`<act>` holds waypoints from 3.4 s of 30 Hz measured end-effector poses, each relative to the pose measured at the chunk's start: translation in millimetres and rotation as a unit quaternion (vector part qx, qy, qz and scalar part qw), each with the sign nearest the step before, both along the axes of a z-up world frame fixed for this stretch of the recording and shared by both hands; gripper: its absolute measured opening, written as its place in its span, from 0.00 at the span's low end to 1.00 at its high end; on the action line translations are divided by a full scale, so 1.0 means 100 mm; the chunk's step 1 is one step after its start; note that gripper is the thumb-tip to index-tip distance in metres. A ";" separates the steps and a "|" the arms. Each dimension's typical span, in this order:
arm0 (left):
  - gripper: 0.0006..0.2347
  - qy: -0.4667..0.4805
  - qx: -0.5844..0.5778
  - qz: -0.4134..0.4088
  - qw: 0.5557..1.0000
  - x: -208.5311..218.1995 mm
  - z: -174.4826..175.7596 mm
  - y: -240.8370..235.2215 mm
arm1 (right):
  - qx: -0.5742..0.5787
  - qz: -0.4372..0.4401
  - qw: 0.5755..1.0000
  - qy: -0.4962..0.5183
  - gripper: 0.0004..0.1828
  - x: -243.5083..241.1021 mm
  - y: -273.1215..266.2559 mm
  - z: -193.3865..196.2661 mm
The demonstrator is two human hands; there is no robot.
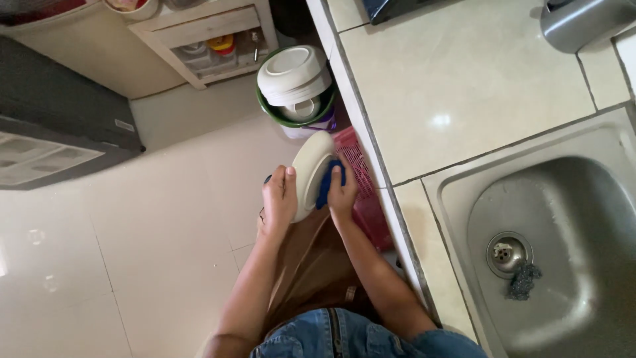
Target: The person wipes down a water dispenser, a rice cooker, and a tabletop with a cloth, then washes and wipes a bowl and a plate by hand.
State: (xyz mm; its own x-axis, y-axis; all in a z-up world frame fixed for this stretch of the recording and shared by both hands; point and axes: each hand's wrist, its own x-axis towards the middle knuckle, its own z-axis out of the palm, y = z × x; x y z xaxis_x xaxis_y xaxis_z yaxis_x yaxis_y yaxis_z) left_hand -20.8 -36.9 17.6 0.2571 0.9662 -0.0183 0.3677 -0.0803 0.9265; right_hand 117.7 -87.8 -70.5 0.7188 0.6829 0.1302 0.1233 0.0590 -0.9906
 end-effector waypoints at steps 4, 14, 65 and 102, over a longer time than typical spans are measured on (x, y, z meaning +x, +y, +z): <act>0.14 -0.045 0.058 0.018 0.997 0.04 -0.20 -0.14 | 0.033 -0.012 0.999 -0.032 0.21 -0.03 -0.07 0.26; 0.13 -0.018 -0.035 0.043 0.998 -0.24 0.13 -0.22 | 0.134 0.155 0.913 -0.353 0.16 -0.54 -0.15 1.03; 0.34 0.010 0.133 -0.769 0.625 -1.06 1.30 1.43 | 0.190 -0.367 0.903 0.118 0.19 -2.70 0.32 1.73; 0.19 0.043 0.106 -0.849 0.515 -1.17 0.82 1.43 | -0.493 -0.470 0.606 0.411 0.26 -3.16 -0.78 0.05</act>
State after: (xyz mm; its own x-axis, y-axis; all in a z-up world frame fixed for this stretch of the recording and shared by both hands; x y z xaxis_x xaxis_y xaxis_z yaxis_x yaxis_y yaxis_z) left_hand -138.2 106.3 99.8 0.7423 -0.6688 -0.0410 -0.3611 -0.4509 0.8163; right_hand -198.2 -166.0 -65.6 0.3958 -0.6242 -0.6736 -0.9156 -0.3251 -0.2368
